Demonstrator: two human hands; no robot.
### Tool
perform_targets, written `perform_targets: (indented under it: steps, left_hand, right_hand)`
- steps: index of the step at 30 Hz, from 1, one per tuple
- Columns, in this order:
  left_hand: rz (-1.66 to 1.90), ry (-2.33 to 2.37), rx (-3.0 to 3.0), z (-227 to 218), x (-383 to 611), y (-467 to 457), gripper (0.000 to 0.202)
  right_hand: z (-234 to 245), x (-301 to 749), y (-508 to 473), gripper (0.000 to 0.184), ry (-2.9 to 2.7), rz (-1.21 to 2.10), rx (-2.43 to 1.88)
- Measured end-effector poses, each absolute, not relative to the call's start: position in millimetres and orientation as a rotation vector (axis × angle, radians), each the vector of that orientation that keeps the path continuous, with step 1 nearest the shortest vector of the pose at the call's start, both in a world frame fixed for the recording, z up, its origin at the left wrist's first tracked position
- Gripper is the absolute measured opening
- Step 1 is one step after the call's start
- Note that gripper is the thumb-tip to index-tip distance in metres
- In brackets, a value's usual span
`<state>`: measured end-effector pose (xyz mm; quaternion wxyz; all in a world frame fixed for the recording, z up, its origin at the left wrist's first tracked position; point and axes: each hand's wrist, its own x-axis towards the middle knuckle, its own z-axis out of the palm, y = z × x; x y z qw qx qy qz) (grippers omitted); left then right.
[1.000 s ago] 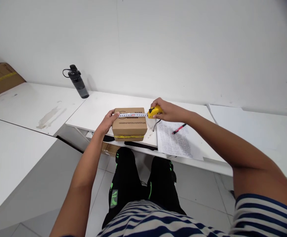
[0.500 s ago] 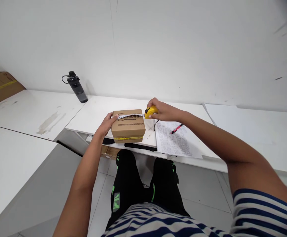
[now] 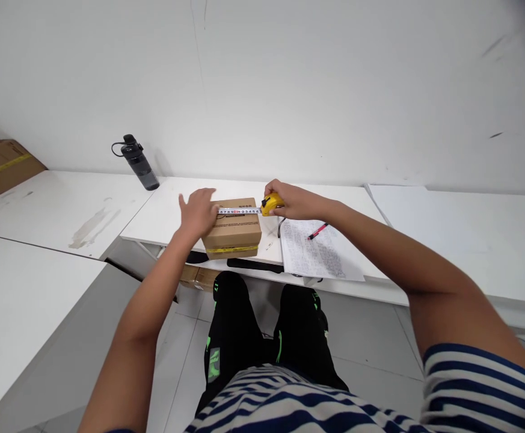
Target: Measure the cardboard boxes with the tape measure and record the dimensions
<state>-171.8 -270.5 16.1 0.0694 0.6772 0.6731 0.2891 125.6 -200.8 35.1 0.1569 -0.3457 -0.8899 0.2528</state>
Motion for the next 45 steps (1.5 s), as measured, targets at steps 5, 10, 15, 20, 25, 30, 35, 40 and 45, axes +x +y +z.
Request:
perform_targets:
  steps: [5, 10, 15, 20, 25, 30, 35, 40, 45]
  left_hand:
    - [0.581, 1.802, 2.294, 12, -106, -278, 0.061]
    - [0.519, 1.772, 2.186, -1, -97, -271, 0.088]
    - [0.48, 1.807, 2.204, -2, -99, -268, 0.093]
    - [0.502, 1.793, 2.187, -6, -97, -267, 0.095]
    - [0.515, 1.788, 2.196, -10, -98, -265, 0.096]
    - [0.504, 1.78, 2.193, -11, -97, -264, 0.097]
    - [0.539, 1.751, 2.189, -16, -97, -259, 0.095]
    - [0.618, 1.7, 2.161, -18, -97, -259, 0.095]
    - [0.607, 1.741, 2.151, -12, -95, -264, 0.095]
  right_hand:
    - [36, 125, -199, 0.041, -2.544, 0.74, -0.926]
    - [40, 124, -200, 0.04, -2.562, 0.672, -0.891]
    - [36, 124, -198, 0.038, -2.552, 0.689, -0.852]
    - [31, 124, -196, 0.038, -2.507, 0.728, -0.822]
    - [27, 124, -197, 0.037, -2.469, 0.722, -0.79]
    - [20, 123, -197, 0.039, -2.407, 0.81, -0.764]
    - [22, 116, -195, 0.043, -2.401, 0.862, -0.758]
    - [25, 116, -191, 0.046, -2.475, 0.813, -0.825]
    - [27, 115, -196, 0.057, -2.528, 0.605, -0.821]
